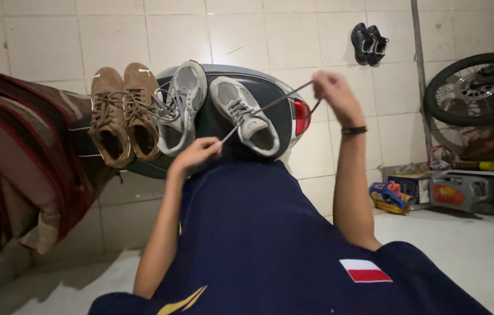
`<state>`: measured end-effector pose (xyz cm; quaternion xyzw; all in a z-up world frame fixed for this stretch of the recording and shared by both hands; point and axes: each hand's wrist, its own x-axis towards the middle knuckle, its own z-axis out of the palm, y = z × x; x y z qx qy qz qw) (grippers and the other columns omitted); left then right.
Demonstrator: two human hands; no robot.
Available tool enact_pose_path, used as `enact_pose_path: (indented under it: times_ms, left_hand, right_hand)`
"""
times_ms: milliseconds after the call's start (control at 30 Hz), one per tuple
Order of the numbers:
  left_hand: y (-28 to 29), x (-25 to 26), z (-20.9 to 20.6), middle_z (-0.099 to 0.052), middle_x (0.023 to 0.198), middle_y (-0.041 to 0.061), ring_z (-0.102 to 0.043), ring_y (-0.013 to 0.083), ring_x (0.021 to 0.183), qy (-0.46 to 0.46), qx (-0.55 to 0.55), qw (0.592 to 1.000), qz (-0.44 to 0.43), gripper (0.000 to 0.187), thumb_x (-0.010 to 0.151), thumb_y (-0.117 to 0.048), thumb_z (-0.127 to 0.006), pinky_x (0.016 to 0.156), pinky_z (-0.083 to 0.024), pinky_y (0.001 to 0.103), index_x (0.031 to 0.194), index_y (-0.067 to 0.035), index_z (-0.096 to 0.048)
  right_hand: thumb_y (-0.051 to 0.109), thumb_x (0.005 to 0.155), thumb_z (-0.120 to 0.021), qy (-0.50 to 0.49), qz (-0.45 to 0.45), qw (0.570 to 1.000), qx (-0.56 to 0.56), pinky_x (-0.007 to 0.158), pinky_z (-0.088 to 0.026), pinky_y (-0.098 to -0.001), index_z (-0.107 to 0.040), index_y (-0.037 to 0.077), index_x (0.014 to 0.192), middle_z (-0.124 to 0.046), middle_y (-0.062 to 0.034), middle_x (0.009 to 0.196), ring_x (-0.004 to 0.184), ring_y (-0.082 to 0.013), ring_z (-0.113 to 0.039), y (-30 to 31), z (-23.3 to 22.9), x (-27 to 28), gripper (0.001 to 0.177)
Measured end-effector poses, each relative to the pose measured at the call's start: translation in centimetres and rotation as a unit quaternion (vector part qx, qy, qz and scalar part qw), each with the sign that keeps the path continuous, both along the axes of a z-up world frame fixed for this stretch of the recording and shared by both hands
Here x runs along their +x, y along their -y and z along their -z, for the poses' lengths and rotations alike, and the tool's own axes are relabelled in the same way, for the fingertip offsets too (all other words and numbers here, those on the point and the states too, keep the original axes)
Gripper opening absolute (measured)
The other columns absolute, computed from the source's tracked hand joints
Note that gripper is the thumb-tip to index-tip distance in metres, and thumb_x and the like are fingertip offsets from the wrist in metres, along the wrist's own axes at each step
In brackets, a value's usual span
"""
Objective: The person removes the laces from a pair of gray sneakers placed on a scooter seat, then re-laces each shoe by threading the laces through the eyelets and tying them. The task is performed by hand without tools.
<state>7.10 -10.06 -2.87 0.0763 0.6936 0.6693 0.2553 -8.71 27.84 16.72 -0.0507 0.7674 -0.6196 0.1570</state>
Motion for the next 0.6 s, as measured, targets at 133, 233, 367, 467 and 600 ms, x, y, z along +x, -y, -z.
enact_pose_path:
  times_ms: [133, 233, 367, 467, 600]
  left_hand:
    - [3.5, 3.1, 0.0, -0.061, 0.081, -0.004, -0.052, 0.0072, 0.078, 0.037, -0.034, 0.999, -0.020, 0.034, 0.104, -0.034, -0.057, 0.073, -0.044, 0.025, 0.089, -0.006, -0.066]
    - [5.5, 5.9, 0.7, -0.060, 0.081, -0.005, -0.052, 0.0067, 0.080, 0.063, -0.018, 0.996, -0.064, 0.032, 0.103, -0.034, -0.060, 0.074, -0.043, 0.024, 0.088, -0.006, -0.067]
    - [8.0, 9.4, 3.0, -0.060, 0.081, -0.005, -0.051, 0.0069, 0.080, 0.079, -0.042, 0.989, -0.120, 0.032, 0.102, -0.034, -0.063, 0.074, -0.043, 0.024, 0.086, -0.006, -0.067]
    - [9.2, 12.1, 5.7, -0.059, 0.077, -0.006, -0.055, 0.0082, 0.076, 0.178, -0.042, 0.974, -0.136, 0.031, 0.099, -0.035, -0.063, 0.071, -0.049, 0.025, 0.085, -0.008, -0.067]
    - [9.2, 15.2, 8.9, -0.062, 0.075, -0.002, -0.054, 0.0102, 0.073, 0.180, -0.099, 0.972, -0.109, 0.034, 0.099, -0.036, -0.064, 0.068, -0.048, 0.029, 0.084, -0.006, -0.070]
  right_hand:
    - [0.024, 0.107, -0.056, -0.045, 0.047, 0.995, -0.081, 0.066, -0.043, -0.0256, -0.058, 0.011, 0.081, -0.053, 0.0038, 0.073, 0.067, -0.0078, -0.048, -1.6, -4.4, -1.1, 0.030]
    - [0.024, 0.115, -0.055, -0.084, 0.014, 0.982, -0.169, 0.067, -0.038, -0.0277, -0.049, 0.013, 0.082, -0.046, 0.0034, 0.072, 0.063, -0.0088, -0.040, -2.6, -7.4, -1.5, 0.035]
    - [0.028, 0.125, -0.048, -0.070, -0.023, 0.962, -0.263, 0.060, -0.031, -0.0227, -0.043, 0.016, 0.079, -0.035, 0.0067, 0.067, 0.059, -0.0055, -0.028, -4.4, -10.1, -1.7, 0.048]
    - [0.032, 0.122, -0.047, -0.059, -0.046, 0.942, -0.328, 0.059, -0.031, -0.0218, -0.052, 0.016, 0.090, -0.038, 0.0073, 0.069, 0.058, -0.0039, -0.032, -5.3, -10.4, -2.7, 0.037]
    - [0.021, 0.120, -0.053, 0.023, 0.017, 0.909, -0.416, 0.067, -0.037, -0.0227, -0.061, 0.011, 0.106, -0.051, 0.0036, 0.082, 0.069, -0.0071, -0.042, -6.0, -9.4, -4.2, 0.019]
